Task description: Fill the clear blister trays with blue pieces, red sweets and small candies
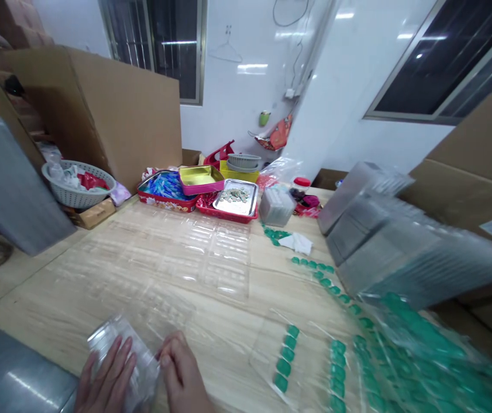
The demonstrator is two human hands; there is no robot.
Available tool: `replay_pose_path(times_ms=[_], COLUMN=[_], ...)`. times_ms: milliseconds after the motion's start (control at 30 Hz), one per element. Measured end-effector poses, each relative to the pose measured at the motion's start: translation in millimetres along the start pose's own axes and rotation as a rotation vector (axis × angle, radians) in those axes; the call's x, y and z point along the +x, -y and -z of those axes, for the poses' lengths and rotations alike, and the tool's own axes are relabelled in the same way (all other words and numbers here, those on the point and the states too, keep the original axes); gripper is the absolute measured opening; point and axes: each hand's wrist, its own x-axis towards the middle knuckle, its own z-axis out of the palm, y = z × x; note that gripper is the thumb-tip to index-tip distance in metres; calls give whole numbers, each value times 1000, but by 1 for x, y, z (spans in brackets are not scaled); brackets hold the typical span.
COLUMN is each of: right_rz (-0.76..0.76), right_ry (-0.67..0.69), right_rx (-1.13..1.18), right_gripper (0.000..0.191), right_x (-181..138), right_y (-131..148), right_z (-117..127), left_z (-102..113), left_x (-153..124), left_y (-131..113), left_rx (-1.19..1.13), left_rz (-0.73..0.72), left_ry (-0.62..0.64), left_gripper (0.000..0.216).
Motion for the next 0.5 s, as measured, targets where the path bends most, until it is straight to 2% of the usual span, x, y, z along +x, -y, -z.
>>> replay_pose_path(times_ms=[100, 267, 400, 500], right_rz=[-151, -451, -592, -598], right_ry=[-121, -351, -523, -536], right_rx=[87, 465, 434, 283], right_gripper=[35, 32, 32, 33], right_x=[-4, -24, -44, -47], right_y=[6, 9, 0, -7], right_z=[29, 101, 146, 157], left_z=[0, 0, 0, -1], left_x=[-1, 1, 3, 3], left_y=[0, 0, 1, 0], left_rx=[6, -29, -50, -64], left_rz=[-52, -29, -42, -27], left_ry=[-1, -22, -19, -28], left_gripper=[50, 52, 53, 53])
